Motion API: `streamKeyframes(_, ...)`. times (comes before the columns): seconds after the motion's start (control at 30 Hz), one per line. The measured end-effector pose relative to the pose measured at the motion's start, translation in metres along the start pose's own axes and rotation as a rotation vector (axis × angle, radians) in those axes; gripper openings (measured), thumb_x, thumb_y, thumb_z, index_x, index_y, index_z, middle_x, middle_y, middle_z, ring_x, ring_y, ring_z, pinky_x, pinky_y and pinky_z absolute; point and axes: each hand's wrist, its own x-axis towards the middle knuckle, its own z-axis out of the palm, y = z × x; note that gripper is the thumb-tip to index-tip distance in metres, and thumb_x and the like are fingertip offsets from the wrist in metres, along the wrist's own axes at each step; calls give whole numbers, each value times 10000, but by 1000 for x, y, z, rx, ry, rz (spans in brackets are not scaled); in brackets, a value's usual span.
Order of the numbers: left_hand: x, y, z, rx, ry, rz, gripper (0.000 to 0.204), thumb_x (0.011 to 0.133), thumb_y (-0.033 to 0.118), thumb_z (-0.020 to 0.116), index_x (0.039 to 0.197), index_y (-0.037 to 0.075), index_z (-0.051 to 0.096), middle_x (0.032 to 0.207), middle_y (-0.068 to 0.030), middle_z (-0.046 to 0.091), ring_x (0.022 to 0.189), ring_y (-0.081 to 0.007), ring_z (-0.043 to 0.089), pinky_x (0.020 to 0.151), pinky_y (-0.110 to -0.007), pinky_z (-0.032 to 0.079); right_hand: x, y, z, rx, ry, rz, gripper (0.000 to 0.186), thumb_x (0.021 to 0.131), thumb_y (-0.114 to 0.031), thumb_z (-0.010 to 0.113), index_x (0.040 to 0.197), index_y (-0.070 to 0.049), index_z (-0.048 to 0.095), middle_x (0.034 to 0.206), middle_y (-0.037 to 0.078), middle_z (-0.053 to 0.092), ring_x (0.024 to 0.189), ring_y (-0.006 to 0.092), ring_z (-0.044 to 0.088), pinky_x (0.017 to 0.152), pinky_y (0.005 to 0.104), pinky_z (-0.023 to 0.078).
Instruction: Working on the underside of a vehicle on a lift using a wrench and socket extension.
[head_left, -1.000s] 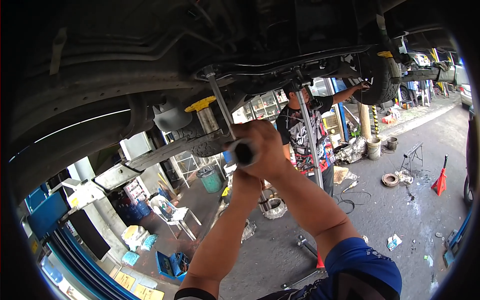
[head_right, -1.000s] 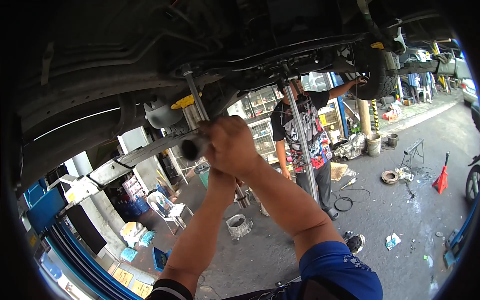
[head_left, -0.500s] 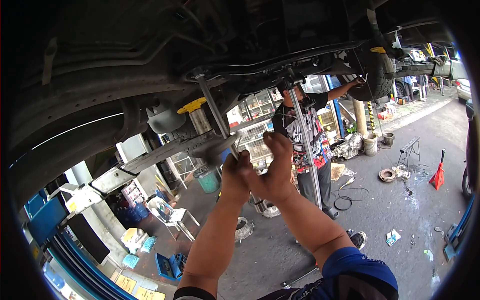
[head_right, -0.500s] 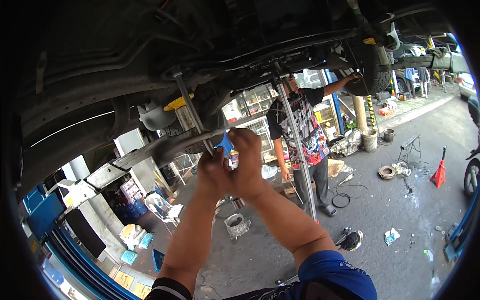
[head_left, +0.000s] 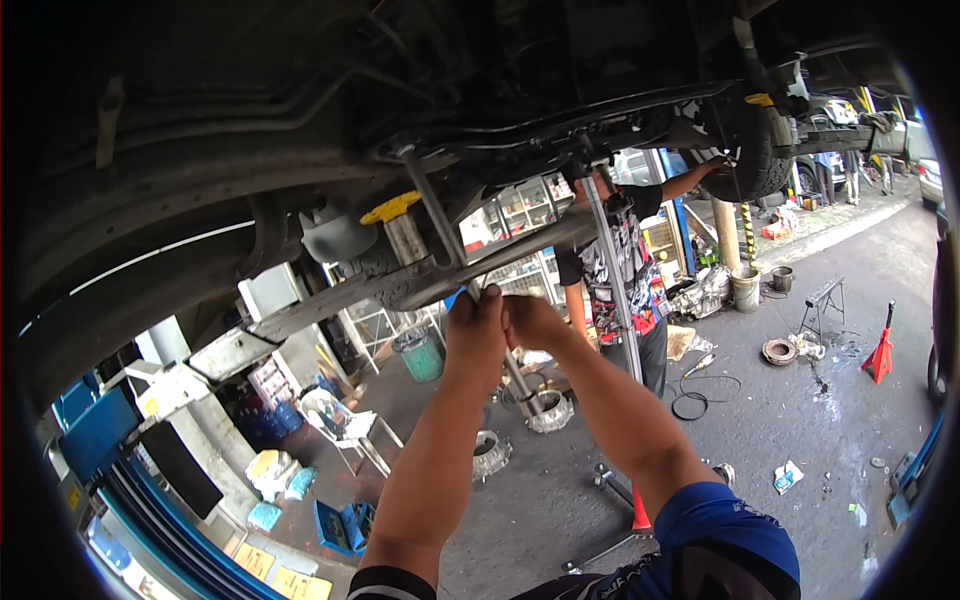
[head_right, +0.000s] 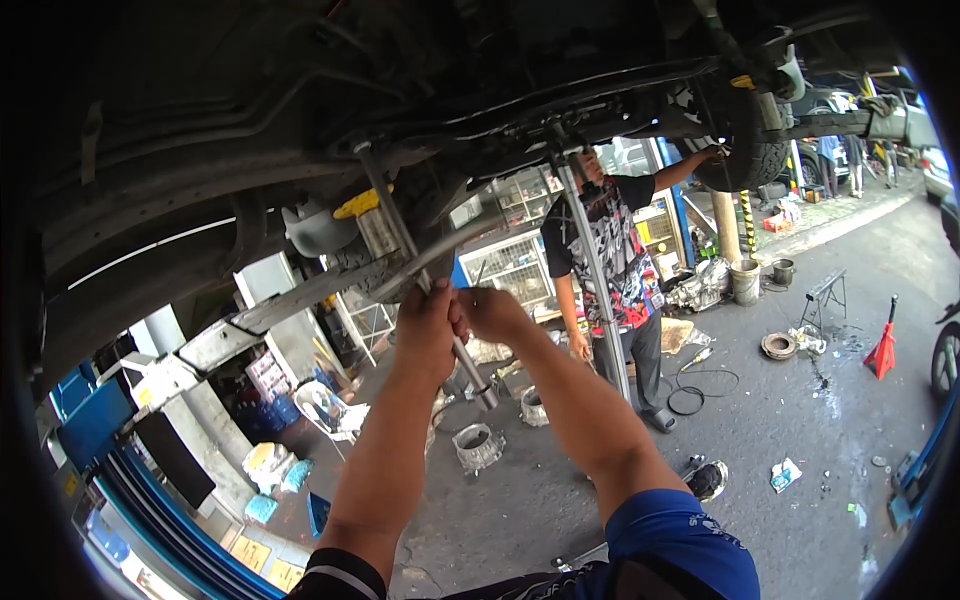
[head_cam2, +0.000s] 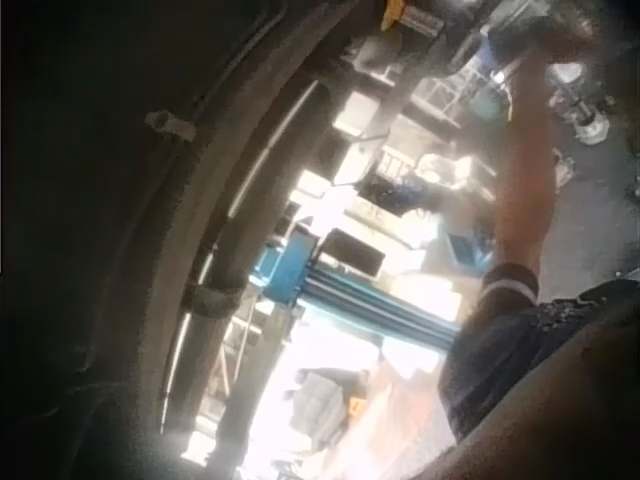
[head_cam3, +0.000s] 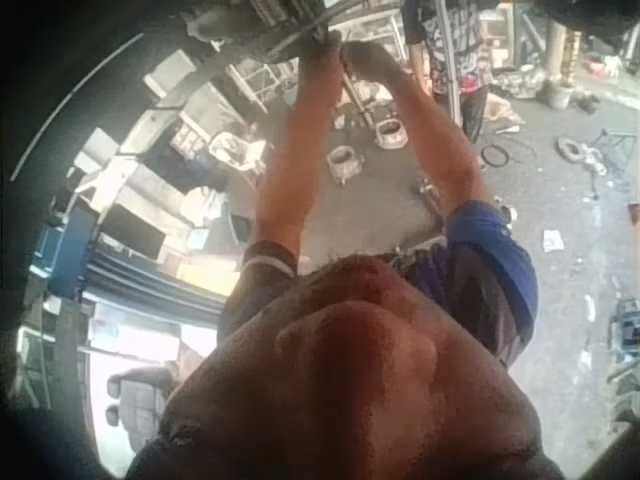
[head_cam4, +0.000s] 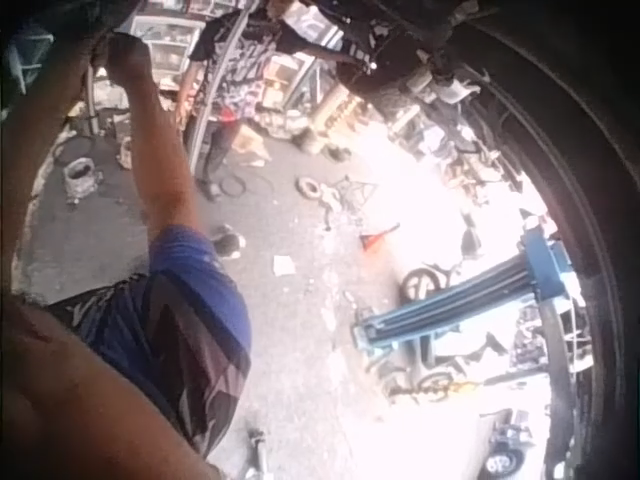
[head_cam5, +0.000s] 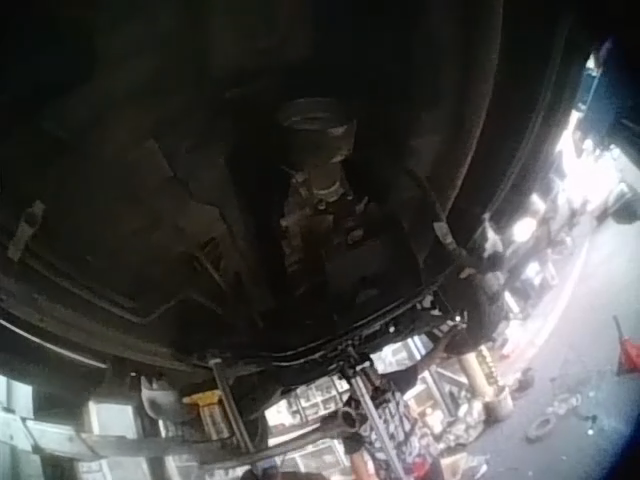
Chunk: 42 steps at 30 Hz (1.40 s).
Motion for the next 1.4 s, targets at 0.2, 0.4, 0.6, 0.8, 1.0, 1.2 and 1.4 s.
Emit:
streamKeyframes(0.2,-2,15,20,16,22,-31,145,932,241,528,901,106,484,611,0,426,476,-126,418,443,-286,377,-39,-26,-11,573,862,-181,347,887,-232,615,1074,53,550,802,111,616,705,191,587,625,310,470)
streamKeyframes(0.4,18,3,6,-204,-25,91,145,948,130,521,1071,53,526,863,-14,554,742,-99,552,638,-259,450,-53,-113,-44,-79,1004,-756,756,770,-316,734,1318,75,391,1279,220,465,1190,340,438,944,434,385)
streamKeyframes(0.6,18,8,-9,183,-13,54,160,932,183,563,1047,78,527,805,8,533,700,-82,511,580,-248,422,-27,-149,-16,-359,491,-696,613,718,-289,733,1218,-3,524,1101,171,588,1023,347,565,901,447,450)
streamKeyframes(0.8,15,-4,2,76,-110,107,193,912,236,612,1024,96,539,756,12,540,662,-87,506,543,-253,416,13,-161,-18,-790,116,-585,416,741,-319,695,1046,-57,586,959,111,632,820,282,644,741,400,524)
streamKeyframes(1.0,-5,-42,-25,115,-347,315,246,921,323,586,984,87,554,647,-39,539,557,-201,542,558,-344,469,1,-120,-51,-317,654,-1007,298,785,-231,689,983,-45,566,894,112,635,769,276,645,668,376,534)
streamKeyframes(1.2,-29,-12,11,-310,-386,-250,257,940,340,537,879,95,489,595,-44,487,515,-205,512,515,-359,447,15,-8,-57,550,768,-114,550,1000,-438,312,1024,38,587,610,61,561,521,127,525,487,292,404)
streamKeyframes(1.4,-24,-8,16,-234,-139,-136,283,937,345,551,808,114,453,576,-21,421,462,-174,441,452,-328,382,-24,11,-29,139,440,65,587,948,-499,444,725,27,579,633,172,583,575,364,568,579,404,452)
